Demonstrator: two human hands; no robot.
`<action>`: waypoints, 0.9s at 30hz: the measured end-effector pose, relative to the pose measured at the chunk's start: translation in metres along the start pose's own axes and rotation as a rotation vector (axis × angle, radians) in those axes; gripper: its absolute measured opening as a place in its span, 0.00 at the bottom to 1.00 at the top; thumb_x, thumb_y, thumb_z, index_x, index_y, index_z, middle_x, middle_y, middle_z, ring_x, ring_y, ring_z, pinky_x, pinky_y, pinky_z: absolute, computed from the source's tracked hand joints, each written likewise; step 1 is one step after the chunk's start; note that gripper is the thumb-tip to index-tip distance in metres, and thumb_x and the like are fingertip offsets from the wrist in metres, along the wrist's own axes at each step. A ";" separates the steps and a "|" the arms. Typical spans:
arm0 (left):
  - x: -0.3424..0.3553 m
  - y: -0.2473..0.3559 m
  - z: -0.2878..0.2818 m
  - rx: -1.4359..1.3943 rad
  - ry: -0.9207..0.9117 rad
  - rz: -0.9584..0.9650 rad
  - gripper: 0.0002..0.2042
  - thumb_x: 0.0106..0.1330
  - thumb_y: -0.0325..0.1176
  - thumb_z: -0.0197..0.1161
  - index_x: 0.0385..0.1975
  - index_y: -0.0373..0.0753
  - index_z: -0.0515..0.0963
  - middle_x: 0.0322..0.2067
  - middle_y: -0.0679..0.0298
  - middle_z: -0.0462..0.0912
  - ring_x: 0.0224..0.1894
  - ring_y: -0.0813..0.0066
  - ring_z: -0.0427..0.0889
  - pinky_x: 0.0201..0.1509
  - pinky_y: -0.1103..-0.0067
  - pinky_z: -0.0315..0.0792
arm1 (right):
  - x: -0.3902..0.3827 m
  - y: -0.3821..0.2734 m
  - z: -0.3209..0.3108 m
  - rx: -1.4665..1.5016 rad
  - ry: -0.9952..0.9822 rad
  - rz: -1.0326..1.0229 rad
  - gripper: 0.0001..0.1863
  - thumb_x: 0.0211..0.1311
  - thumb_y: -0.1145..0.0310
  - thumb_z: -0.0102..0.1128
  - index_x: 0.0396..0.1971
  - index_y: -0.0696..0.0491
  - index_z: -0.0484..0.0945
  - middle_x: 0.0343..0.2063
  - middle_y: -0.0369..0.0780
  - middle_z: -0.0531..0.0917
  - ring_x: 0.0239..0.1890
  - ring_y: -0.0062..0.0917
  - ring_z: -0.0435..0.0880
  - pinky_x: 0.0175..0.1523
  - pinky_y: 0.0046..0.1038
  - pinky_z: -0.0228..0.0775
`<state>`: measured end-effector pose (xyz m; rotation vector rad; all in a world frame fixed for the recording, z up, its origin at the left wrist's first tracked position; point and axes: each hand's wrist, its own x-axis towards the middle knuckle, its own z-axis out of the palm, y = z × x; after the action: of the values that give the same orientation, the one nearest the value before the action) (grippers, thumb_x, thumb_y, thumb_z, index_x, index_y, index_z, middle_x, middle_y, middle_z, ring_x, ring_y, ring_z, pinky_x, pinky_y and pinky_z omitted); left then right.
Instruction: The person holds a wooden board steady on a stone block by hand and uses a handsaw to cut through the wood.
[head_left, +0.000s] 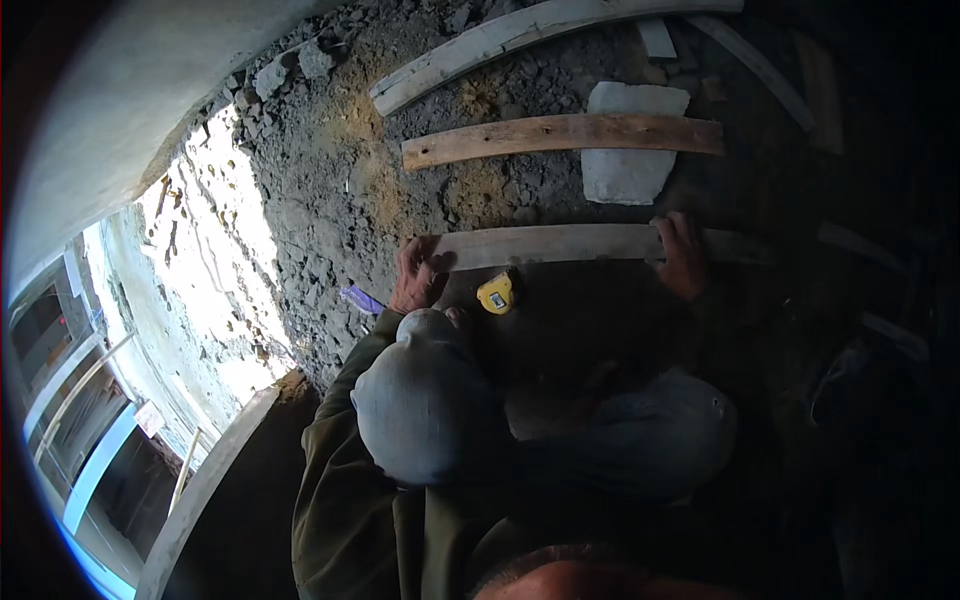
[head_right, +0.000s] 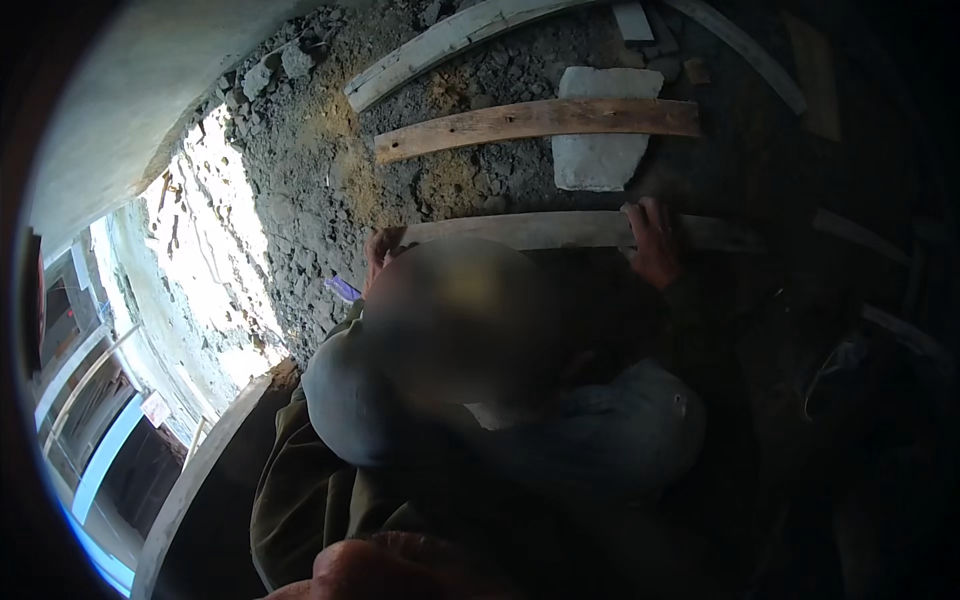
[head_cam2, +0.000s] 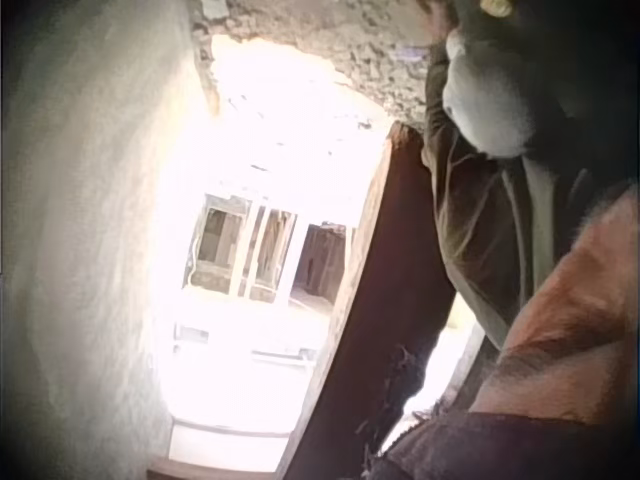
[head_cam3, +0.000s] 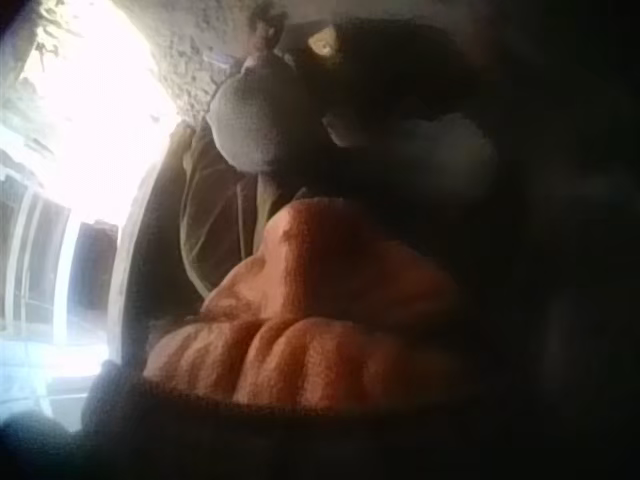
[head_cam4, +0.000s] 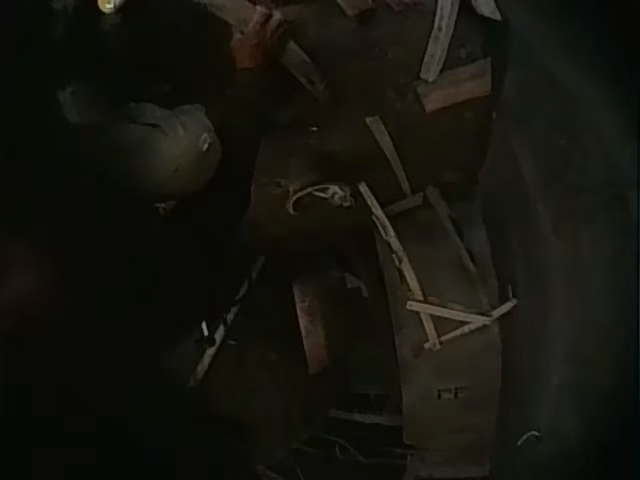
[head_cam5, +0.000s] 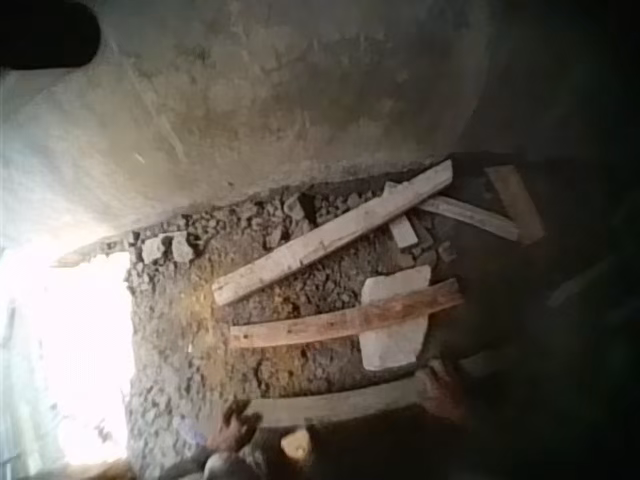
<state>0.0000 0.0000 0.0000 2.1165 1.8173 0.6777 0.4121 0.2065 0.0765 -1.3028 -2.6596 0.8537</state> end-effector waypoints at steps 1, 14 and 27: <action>0.000 0.010 -0.004 -0.045 0.020 -0.088 0.24 0.50 0.34 0.70 0.48 0.44 0.70 0.56 0.56 0.61 0.61 0.50 0.58 0.63 0.61 0.57 | -0.002 -0.006 -0.002 -0.045 0.032 -0.021 0.30 0.37 0.76 0.68 0.46 0.53 0.69 0.44 0.45 0.68 0.46 0.44 0.69 0.48 0.41 0.62; 0.071 -0.035 -0.008 -0.662 0.353 -0.764 0.19 0.66 0.31 0.53 0.52 0.25 0.69 0.45 0.52 0.78 0.47 0.69 0.76 0.54 0.77 0.67 | 0.056 -0.033 -0.020 -0.162 0.205 -0.084 0.32 0.32 0.78 0.67 0.46 0.52 0.70 0.43 0.43 0.70 0.47 0.42 0.69 0.51 0.41 0.60; 0.091 -0.063 -0.001 -0.647 0.168 -0.716 0.20 0.66 0.34 0.51 0.52 0.24 0.70 0.37 0.58 0.81 0.35 0.75 0.79 0.42 0.79 0.72 | 0.070 -0.017 -0.010 -0.207 0.269 -0.047 0.25 0.42 0.75 0.61 0.46 0.52 0.72 0.43 0.42 0.70 0.49 0.39 0.68 0.52 0.42 0.58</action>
<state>-0.0452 0.0998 -0.0146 0.9418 1.9008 1.0587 0.3581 0.2547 0.0807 -1.2843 -2.6025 0.3723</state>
